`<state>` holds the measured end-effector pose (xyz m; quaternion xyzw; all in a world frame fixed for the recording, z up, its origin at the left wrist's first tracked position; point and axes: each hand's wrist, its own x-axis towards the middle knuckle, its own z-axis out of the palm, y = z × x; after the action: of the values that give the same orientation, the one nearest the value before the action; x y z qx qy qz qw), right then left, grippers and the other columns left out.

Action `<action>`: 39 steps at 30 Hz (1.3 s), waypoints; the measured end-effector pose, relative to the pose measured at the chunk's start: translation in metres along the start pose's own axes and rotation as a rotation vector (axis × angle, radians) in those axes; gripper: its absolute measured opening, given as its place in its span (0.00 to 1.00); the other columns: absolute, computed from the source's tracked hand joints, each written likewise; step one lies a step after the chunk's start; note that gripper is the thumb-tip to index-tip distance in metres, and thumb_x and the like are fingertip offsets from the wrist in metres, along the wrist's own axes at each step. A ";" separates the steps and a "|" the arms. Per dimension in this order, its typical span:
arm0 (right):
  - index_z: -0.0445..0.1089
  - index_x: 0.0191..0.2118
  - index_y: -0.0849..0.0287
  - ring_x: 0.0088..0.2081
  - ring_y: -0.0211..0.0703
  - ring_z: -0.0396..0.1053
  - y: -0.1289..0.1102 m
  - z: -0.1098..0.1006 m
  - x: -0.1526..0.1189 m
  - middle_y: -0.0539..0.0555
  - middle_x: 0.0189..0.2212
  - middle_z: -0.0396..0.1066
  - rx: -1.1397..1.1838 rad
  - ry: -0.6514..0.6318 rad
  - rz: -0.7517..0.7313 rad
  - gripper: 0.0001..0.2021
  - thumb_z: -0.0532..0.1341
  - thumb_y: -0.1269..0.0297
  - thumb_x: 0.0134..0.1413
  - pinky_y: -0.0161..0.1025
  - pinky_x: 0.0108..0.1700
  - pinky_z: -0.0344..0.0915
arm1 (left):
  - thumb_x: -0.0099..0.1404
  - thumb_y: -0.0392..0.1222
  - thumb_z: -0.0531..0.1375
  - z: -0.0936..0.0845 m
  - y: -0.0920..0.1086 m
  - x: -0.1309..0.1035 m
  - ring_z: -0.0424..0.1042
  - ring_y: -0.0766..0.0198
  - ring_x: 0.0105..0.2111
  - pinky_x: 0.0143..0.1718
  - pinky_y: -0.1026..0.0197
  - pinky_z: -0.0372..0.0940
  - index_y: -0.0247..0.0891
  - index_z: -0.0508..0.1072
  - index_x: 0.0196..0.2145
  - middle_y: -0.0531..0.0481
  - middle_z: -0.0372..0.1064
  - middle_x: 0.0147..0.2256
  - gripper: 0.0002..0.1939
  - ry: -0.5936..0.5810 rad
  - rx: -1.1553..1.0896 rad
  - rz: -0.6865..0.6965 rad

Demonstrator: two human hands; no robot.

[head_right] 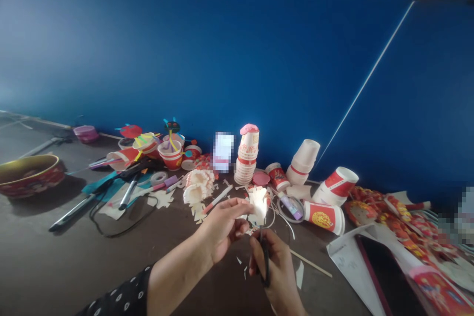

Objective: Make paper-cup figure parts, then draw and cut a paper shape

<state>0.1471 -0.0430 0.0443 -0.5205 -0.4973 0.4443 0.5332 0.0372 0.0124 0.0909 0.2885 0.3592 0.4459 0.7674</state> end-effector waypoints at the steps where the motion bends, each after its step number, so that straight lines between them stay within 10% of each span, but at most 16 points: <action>1: 0.66 0.27 0.61 0.15 0.31 0.56 0.001 -0.001 0.000 0.44 0.12 0.58 0.023 0.016 -0.015 0.13 0.60 0.55 0.47 0.28 0.18 0.54 | 0.44 0.37 0.63 -0.001 0.001 0.001 0.56 0.76 0.12 0.16 0.68 0.42 0.35 0.63 0.23 0.54 0.65 0.21 0.10 0.000 0.007 0.004; 14: 0.68 0.31 0.61 0.16 0.32 0.57 0.009 -0.016 0.005 0.45 0.12 0.60 0.043 0.161 -0.062 0.12 0.61 0.56 0.47 0.29 0.18 0.54 | 0.43 0.30 0.60 -0.013 0.010 0.018 0.57 0.73 0.13 0.16 0.69 0.48 0.33 0.67 0.20 0.55 0.60 0.12 0.04 0.099 0.194 0.188; 22: 0.68 0.26 0.61 0.12 0.31 0.54 -0.005 -0.007 -0.003 0.43 0.09 0.57 -0.019 -0.092 0.081 0.15 0.63 0.52 0.40 0.29 0.14 0.52 | 0.45 0.28 0.59 -0.018 0.012 0.023 0.58 0.73 0.14 0.17 0.69 0.50 0.33 0.68 0.20 0.55 0.61 0.13 0.04 0.137 0.322 0.259; 39: 0.69 0.27 0.63 0.11 0.25 0.49 -0.006 -0.007 -0.007 0.42 0.08 0.56 0.207 -0.034 0.264 0.19 0.64 0.49 0.37 0.24 0.12 0.45 | 0.48 0.36 0.62 -0.031 0.015 0.030 0.59 0.74 0.16 0.20 0.68 0.50 0.33 0.67 0.21 0.54 0.62 0.15 0.06 -0.065 0.322 0.230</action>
<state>0.1527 -0.0506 0.0501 -0.5161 -0.3848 0.5682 0.5125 0.0158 0.0493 0.0755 0.4608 0.3656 0.4579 0.6665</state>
